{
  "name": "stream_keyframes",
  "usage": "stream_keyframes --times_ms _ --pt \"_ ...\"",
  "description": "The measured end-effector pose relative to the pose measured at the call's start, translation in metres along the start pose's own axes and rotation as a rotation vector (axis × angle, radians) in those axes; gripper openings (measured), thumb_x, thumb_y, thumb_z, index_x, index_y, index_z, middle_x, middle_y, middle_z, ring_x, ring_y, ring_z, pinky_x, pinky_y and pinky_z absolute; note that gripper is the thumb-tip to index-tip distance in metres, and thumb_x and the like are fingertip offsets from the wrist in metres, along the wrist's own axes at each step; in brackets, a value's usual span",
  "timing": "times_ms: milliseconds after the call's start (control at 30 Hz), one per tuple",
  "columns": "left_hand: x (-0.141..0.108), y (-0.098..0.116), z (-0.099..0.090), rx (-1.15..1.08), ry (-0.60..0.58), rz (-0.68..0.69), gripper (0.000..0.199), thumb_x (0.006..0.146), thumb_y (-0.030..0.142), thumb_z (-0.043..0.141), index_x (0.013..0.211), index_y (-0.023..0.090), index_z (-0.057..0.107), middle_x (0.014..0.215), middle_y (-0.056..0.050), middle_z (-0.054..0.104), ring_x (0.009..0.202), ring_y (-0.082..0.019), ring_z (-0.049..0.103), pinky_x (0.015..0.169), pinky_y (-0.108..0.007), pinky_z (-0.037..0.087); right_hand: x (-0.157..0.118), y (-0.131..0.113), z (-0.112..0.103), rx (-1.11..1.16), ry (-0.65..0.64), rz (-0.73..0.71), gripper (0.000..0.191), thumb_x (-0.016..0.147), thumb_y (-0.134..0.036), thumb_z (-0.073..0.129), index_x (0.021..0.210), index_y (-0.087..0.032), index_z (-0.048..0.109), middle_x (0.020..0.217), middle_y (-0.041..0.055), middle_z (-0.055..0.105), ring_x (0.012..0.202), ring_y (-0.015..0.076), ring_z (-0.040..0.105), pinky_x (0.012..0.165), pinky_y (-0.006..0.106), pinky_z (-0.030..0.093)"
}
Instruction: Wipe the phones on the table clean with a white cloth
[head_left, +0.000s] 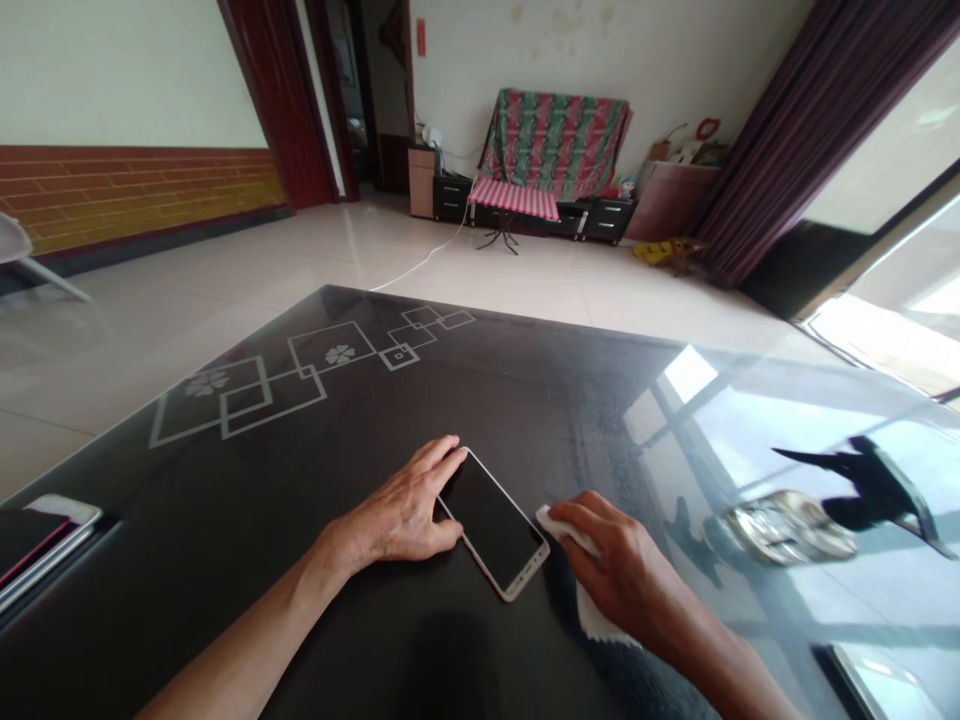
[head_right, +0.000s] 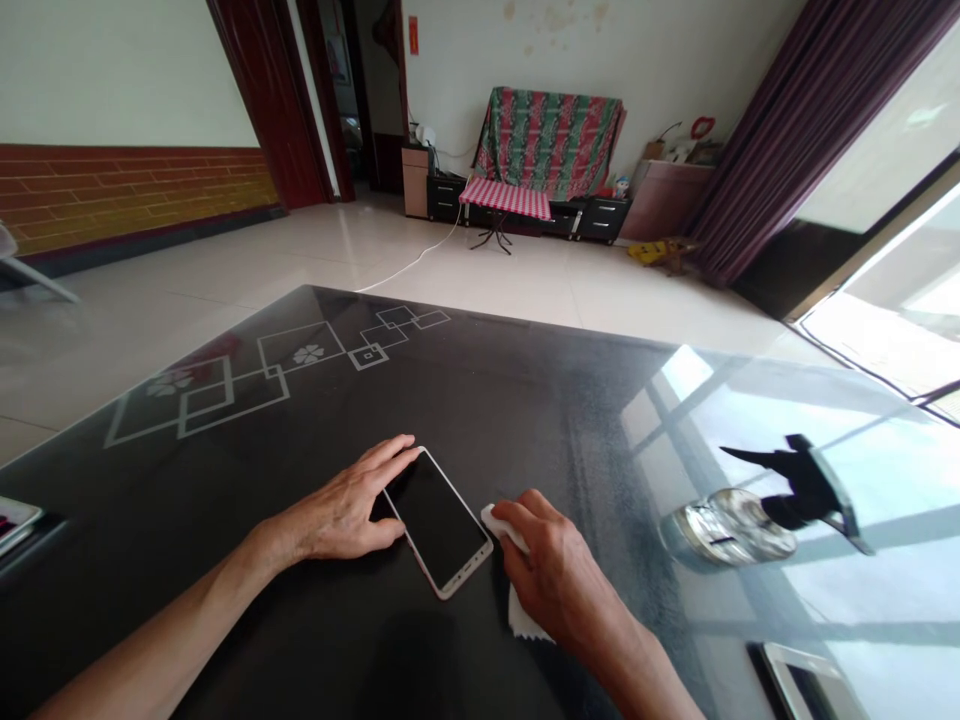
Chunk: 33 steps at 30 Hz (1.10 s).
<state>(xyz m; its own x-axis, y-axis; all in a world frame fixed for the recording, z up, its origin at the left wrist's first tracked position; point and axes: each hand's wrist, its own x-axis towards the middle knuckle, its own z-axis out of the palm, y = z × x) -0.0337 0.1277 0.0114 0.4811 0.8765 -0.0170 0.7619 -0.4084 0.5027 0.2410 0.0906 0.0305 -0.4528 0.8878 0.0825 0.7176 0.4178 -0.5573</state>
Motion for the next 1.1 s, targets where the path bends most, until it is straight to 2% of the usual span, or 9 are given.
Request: stream_keyframes --times_ms 133,233,300,433,533,800,967,1100 --pt "-0.011 0.012 0.009 0.009 0.106 -0.121 0.097 0.064 0.056 0.071 0.144 0.019 0.029 0.151 -0.016 0.027 0.139 -0.036 0.025 0.111 -0.049 0.03 0.0 -0.001 0.01 0.025 -0.012 -0.052 0.027 0.092 -0.017 0.041 0.11 -0.023 0.06 0.099 0.0058 0.057 0.083 0.0147 0.06 0.077 0.028 0.048" --pt "-0.017 0.021 0.014 0.008 0.085 -0.156 0.109 0.056 0.064 0.072 0.144 0.02 0.027 0.148 -0.016 0.031 0.138 -0.038 0.025 0.11 -0.051 0.029 0.001 -0.004 0.014 0.006 -0.026 -0.046 0.028 0.091 -0.015 0.042 0.11 -0.023 0.06 0.096 0.005 0.056 0.079 0.0141 0.059 0.073 0.026 0.048" --pt "-0.017 0.027 0.018 0.026 0.039 -0.211 0.12 0.05 0.067 0.074 0.146 0.017 0.023 0.152 -0.019 0.024 0.14 -0.042 0.018 0.111 -0.052 0.026 0.002 -0.006 0.016 -0.001 -0.024 -0.039 0.027 0.09 -0.013 0.042 0.108 -0.023 0.06 0.094 0.0045 0.056 0.077 0.014 0.059 0.072 0.026 0.048" --pt "-0.008 0.032 0.018 0.039 -0.08 -0.253 0.137 0.043 0.071 0.074 0.148 0.007 0.013 0.156 -0.025 0.002 0.142 -0.043 0.002 0.113 -0.052 0.02 -0.002 -0.011 0.019 -0.006 -0.02 -0.027 0.023 0.089 -0.011 0.042 0.098 -0.021 0.061 0.089 0.0037 0.055 0.073 0.0135 0.058 0.069 0.025 0.047" --pt "0.001 0.034 0.014 0.045 -0.132 -0.196 0.139 0.042 0.07 0.075 0.149 0.01 0.009 0.156 -0.022 -0.002 0.142 -0.042 -0.001 0.113 -0.056 0.014 -0.008 -0.016 0.021 -0.007 -0.02 -0.027 0.022 0.089 -0.011 0.041 0.093 -0.021 0.061 0.089 0.0037 0.055 0.072 0.0134 0.058 0.069 0.025 0.047" --pt "-0.012 0.041 0.015 0.028 -0.155 -0.236 0.147 0.039 0.069 0.077 0.15 0.009 0.002 0.155 -0.021 -0.014 0.141 -0.04 -0.013 0.112 -0.06 0.012 -0.011 -0.021 0.023 -0.013 0.029 -0.026 0.023 0.091 -0.014 0.04 0.098 -0.021 0.061 0.089 0.0043 0.054 0.076 0.015 0.057 0.071 0.027 0.048" --pt "-0.014 0.037 0.02 0.031 -0.134 -0.228 0.146 0.04 0.068 0.076 0.15 0.008 0.001 0.155 -0.021 -0.013 0.142 -0.038 -0.013 0.113 -0.058 0.011 -0.007 -0.021 0.024 -0.039 -0.008 -0.029 0.02 0.093 -0.017 0.04 0.097 -0.02 0.06 0.09 0.0043 0.053 0.076 0.0145 0.057 0.072 0.026 0.047" --pt "-0.012 0.034 0.022 0.046 -0.1 -0.233 0.149 0.038 0.07 0.077 0.15 0.009 -0.001 0.155 -0.02 -0.015 0.142 -0.038 -0.013 0.113 -0.057 0.012 -0.003 -0.02 0.022 -0.119 -0.066 -0.054 0.025 0.096 -0.018 0.036 0.09 -0.019 0.06 0.084 0.0031 0.051 0.071 0.0135 0.054 0.067 0.025 0.044"
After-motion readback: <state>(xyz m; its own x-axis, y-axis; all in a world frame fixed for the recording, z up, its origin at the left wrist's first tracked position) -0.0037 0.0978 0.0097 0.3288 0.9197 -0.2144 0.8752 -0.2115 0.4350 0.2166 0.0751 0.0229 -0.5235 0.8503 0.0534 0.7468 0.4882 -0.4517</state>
